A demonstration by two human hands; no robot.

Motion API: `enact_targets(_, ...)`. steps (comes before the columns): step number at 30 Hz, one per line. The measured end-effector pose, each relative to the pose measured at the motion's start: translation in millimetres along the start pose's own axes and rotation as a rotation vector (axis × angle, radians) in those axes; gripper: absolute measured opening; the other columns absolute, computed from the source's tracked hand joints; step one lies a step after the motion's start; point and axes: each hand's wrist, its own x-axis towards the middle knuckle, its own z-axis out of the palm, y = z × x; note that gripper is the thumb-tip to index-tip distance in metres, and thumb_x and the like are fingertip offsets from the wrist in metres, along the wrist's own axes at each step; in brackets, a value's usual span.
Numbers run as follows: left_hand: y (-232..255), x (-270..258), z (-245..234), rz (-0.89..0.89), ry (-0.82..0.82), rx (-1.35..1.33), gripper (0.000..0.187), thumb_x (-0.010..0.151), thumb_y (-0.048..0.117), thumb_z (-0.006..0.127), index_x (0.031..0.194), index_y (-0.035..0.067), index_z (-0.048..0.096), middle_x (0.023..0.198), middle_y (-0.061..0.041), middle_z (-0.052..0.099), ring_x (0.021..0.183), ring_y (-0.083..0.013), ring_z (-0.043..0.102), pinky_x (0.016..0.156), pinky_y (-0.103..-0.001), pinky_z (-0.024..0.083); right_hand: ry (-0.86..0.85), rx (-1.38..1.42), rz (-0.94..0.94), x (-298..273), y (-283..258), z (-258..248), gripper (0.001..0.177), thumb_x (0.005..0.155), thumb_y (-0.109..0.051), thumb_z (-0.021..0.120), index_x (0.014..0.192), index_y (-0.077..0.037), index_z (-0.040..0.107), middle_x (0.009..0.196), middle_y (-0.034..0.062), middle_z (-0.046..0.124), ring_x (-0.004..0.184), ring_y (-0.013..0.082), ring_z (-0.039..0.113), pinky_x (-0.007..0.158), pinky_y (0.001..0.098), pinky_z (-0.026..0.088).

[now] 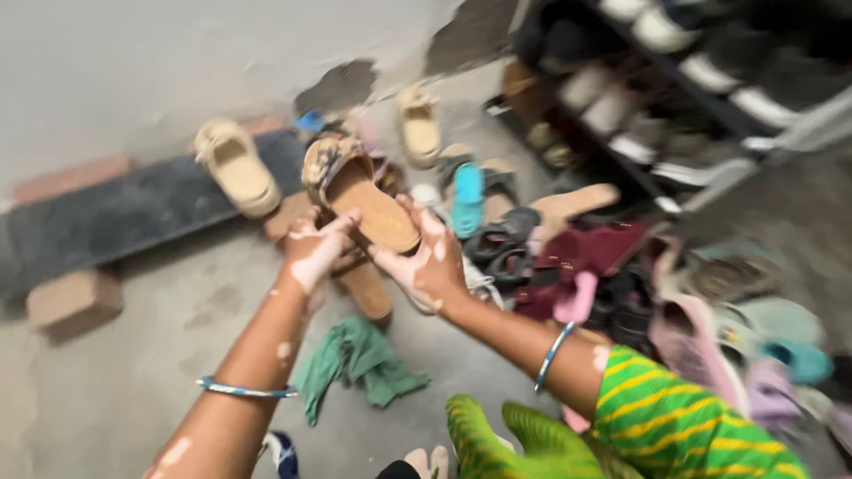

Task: The person wipes the exterior and interior of a pair of brown slip-on shoes and a pair of floral slide sandals using a green cloth. After cleaning, the person places the shoes onto a multi-tiered shoe rack.

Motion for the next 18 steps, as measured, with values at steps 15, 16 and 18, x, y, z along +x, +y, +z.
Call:
enact_targets(15, -171.7, 37.1, -107.0, -0.371, 0.331, -0.023, 0.086, 0.087, 0.018, 0.069, 0.158, 0.022, 0.021, 0.124, -0.02, 0.069, 0.099, -0.0327, 0.073, 0.077, -0.045, 0.06, -0.527, -0.227, 0.21, -75.6, 106.2, 143.7, 0.111, 0.075, -0.026, 0.084, 0.157, 0.002, 0.015, 0.154, 0.0291, 0.038, 0.143, 0.0425, 0.038, 0.115, 0.0426, 0.035)
enact_targets(16, -178.9, 38.1, -113.6, -0.377, 0.337, -0.031, 0.088, 0.086, 0.016, 0.069, 0.158, 0.023, 0.02, 0.124, -0.02, 0.069, 0.101, -0.0328, 0.072, 0.078, -0.046, 0.059, -0.598, -0.247, 0.261, -81.0, 111.3, 147.6, 0.12, 0.073, -0.025, 0.085, 0.158, 0.003, 0.006, 0.156, 0.0302, 0.032, 0.144, 0.0429, 0.034, 0.116, 0.0426, 0.032)
enact_targets(18, -192.9, 44.2, -121.0, -0.383, 0.338, -0.054, 0.091, 0.084, 0.011, 0.068, 0.158, 0.023, 0.019, 0.125, -0.021, 0.068, 0.103, -0.033, 0.07, 0.08, -0.048, 0.059, -0.761, -0.368, 0.377, -90.7, 121.6, 153.7, 0.126, 0.074, -0.028, 0.085, 0.159, -0.001, -0.003, 0.157, 0.0279, 0.029, 0.146, 0.0408, 0.031, 0.117, 0.0412, 0.032)
